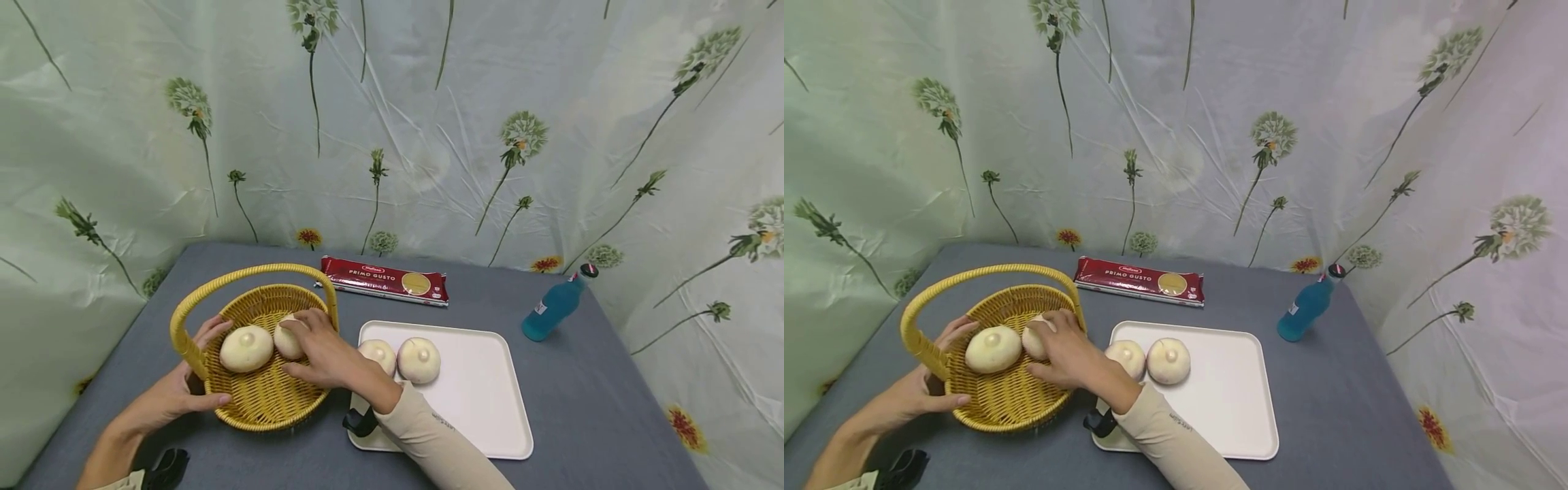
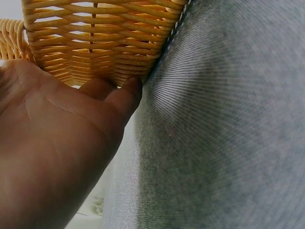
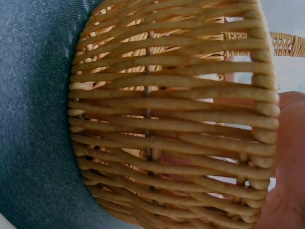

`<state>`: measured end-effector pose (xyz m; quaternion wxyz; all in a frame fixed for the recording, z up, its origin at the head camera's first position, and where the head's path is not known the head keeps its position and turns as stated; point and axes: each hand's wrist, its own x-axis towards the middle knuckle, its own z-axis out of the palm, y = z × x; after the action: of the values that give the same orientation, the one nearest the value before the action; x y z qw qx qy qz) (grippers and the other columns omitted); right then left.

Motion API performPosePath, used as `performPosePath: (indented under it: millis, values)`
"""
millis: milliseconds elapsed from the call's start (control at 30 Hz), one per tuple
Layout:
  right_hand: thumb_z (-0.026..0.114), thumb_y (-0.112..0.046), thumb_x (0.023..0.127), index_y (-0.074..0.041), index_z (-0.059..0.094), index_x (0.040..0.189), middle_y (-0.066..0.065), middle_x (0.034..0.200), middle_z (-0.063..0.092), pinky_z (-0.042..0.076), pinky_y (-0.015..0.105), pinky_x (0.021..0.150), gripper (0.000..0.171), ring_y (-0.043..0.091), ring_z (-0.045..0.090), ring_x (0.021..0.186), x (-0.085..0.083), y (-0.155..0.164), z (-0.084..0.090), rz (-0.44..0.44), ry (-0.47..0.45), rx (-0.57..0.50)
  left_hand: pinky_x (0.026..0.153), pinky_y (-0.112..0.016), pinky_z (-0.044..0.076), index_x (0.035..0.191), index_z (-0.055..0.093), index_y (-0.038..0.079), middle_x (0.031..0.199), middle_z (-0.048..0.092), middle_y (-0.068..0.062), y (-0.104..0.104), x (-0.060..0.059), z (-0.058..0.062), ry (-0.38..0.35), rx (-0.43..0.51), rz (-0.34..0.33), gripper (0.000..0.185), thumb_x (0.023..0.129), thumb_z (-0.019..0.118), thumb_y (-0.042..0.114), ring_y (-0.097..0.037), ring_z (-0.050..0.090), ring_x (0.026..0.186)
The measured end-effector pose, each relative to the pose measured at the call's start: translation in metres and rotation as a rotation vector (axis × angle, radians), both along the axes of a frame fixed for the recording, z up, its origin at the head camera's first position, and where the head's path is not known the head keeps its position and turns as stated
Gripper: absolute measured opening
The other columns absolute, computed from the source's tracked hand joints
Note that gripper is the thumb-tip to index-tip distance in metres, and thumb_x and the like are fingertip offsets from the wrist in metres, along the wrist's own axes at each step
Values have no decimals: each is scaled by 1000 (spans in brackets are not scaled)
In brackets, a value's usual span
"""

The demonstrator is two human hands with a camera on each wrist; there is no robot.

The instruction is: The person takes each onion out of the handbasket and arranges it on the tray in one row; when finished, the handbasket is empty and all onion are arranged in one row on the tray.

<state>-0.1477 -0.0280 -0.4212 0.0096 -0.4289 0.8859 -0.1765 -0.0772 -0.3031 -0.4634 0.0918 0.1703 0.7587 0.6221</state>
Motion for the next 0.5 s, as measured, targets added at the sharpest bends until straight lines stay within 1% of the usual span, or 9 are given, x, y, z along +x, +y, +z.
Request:
performPosePath:
  millis: [100, 233, 333, 500]
  values:
    - [71, -32, 92, -12, 51, 143, 13, 138, 47, 42, 22, 100, 58, 22, 47, 128, -1, 0, 0, 9, -16, -17, 96, -2, 20, 162, 6, 13, 166, -19, 1, 0, 0, 1, -2, 1, -3, 105, 83, 71, -10, 14, -1, 139]
    - [75, -29, 89, -13, 56, 139, 11, 134, 48, 44, 17, 90, 56, 16, 53, 117, -3, 0, 1, 26, -51, -6, 95, -2, 19, 162, 6, 14, 166, -19, 2, 0, 0, 0, 0, 1, 0, 105, 83, 71, -11, 13, -2, 139]
    - [75, -28, 89, -15, 56, 140, 9, 136, 46, 44, 16, 88, 56, 15, 52, 117, -3, 1, 2, 34, -71, 12, 95, -1, 17, 162, 6, 15, 166, -19, 3, 1, 0, 0, -2, 0, 4, 106, 83, 71, -10, 13, -3, 139]
    - [73, -29, 91, -16, 57, 139, 8, 140, 47, 43, 20, 96, 53, 20, 48, 125, -3, 3, 1, 57, -44, 34, 95, -2, 19, 162, 6, 16, 166, -19, 4, 0, 0, 0, -10, 3, 2, 105, 84, 71, -10, 13, -3, 139]
